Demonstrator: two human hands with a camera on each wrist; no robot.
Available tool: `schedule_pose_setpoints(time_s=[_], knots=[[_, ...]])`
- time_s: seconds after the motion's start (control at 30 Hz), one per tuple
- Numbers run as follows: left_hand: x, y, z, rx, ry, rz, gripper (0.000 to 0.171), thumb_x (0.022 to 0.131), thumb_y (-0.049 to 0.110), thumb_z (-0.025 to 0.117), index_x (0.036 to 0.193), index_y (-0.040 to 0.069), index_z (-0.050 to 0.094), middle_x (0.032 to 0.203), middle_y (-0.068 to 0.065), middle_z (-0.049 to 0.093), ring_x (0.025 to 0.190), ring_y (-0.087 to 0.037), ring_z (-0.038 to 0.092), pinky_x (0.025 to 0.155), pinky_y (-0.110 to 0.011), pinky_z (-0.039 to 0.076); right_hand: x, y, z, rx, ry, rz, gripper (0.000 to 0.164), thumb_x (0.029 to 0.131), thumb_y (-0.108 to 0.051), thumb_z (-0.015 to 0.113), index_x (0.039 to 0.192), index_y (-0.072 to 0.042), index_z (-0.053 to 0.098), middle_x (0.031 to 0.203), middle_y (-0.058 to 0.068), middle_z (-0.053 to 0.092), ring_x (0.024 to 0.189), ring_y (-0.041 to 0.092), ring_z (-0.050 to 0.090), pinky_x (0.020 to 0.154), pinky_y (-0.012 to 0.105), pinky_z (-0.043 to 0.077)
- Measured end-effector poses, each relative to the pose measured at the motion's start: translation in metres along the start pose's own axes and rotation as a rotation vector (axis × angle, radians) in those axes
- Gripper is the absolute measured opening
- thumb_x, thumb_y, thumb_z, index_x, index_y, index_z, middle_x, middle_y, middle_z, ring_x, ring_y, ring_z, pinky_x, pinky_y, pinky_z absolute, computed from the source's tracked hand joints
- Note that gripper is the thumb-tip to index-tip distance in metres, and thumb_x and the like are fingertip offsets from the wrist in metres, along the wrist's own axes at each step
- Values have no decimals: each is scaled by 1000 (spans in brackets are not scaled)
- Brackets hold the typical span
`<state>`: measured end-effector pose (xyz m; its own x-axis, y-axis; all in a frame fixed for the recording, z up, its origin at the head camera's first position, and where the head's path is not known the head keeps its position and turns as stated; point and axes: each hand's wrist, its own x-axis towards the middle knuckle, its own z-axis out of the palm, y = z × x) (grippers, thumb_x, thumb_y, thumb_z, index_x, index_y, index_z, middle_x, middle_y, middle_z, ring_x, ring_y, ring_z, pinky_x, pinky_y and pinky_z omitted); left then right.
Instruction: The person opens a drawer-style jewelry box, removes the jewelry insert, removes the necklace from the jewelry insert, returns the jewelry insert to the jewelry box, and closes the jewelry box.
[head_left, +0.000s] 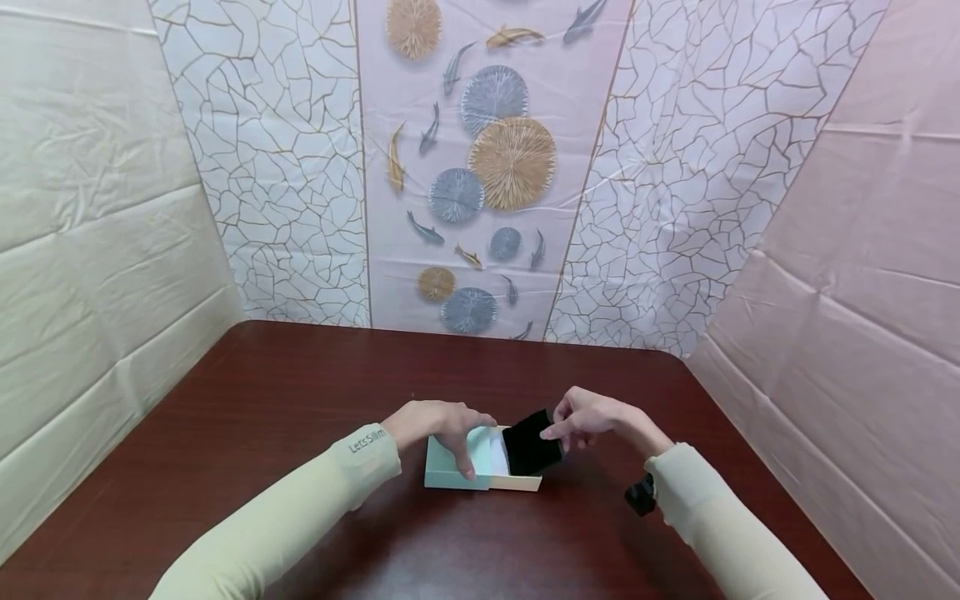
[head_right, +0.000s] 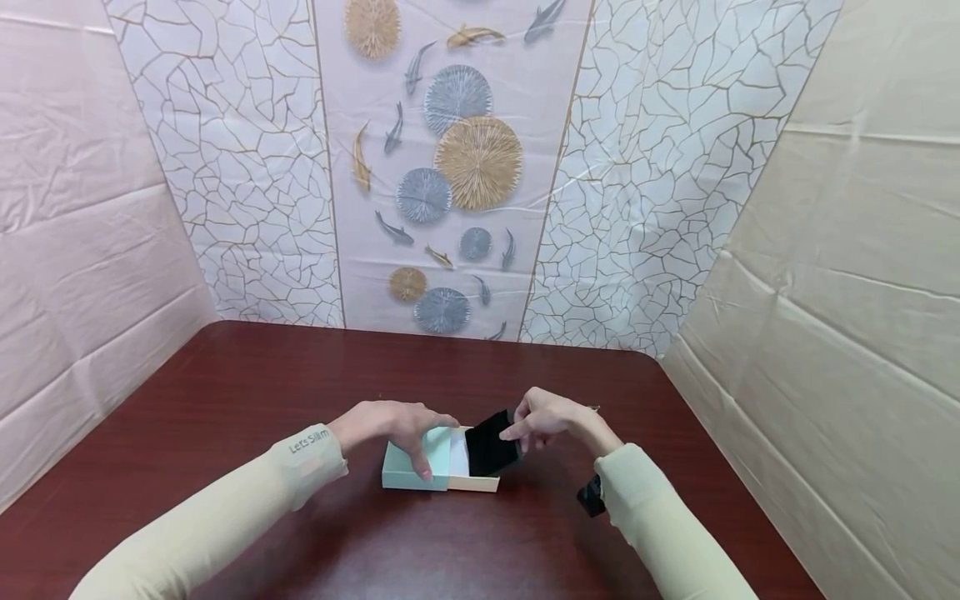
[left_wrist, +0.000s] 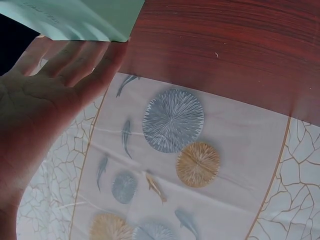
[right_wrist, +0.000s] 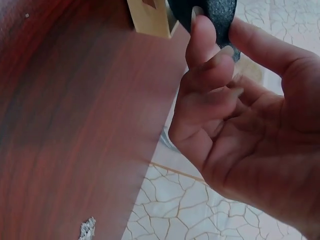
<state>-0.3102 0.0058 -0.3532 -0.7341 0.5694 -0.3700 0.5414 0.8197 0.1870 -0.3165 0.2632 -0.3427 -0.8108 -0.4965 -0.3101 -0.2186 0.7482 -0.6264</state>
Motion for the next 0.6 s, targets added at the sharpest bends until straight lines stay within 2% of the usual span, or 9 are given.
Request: schedule_pose_setpoints(time_s=[0.2, 0.33, 0.47, 0.6], knots=[[2, -1, 2, -5, -1, 3, 92, 70, 44, 84, 148, 31, 37, 150, 3, 43, 139, -18, 37, 107, -38, 39, 7, 0, 14, 58, 14, 32, 35, 89, -23, 70, 68, 4, 64, 61, 14, 67, 43, 10, 52, 43, 23, 41], [3, -2, 3, -3, 3, 9, 92, 69, 45, 85, 147, 31, 38, 149, 3, 44, 138, -18, 38, 107, -38, 39, 13, -2, 25, 64, 30, 23, 33, 89, -24, 70, 68, 1, 66, 66, 21, 69, 41, 10, 51, 42, 25, 41], [3, -2, 3, 4, 18, 11, 92, 69, 44, 85, 147, 31, 39, 147, 3, 46, 136, -18, 40, 106, -38, 40, 18, -8, 33, 12, 50, 10, 33, 89, -24, 70, 68, 2, 67, 68, 24, 69, 38, 11, 48, 39, 25, 39], [2, -2, 1, 3, 26, 10, 91, 69, 44, 85, 146, 31, 40, 147, 3, 46, 136, -18, 40, 106, -39, 40, 18, -13, 37, -83, 96, 34, 34, 87, -25, 71, 67, 2, 66, 55, 15, 63, 38, 12, 48, 40, 27, 42]])
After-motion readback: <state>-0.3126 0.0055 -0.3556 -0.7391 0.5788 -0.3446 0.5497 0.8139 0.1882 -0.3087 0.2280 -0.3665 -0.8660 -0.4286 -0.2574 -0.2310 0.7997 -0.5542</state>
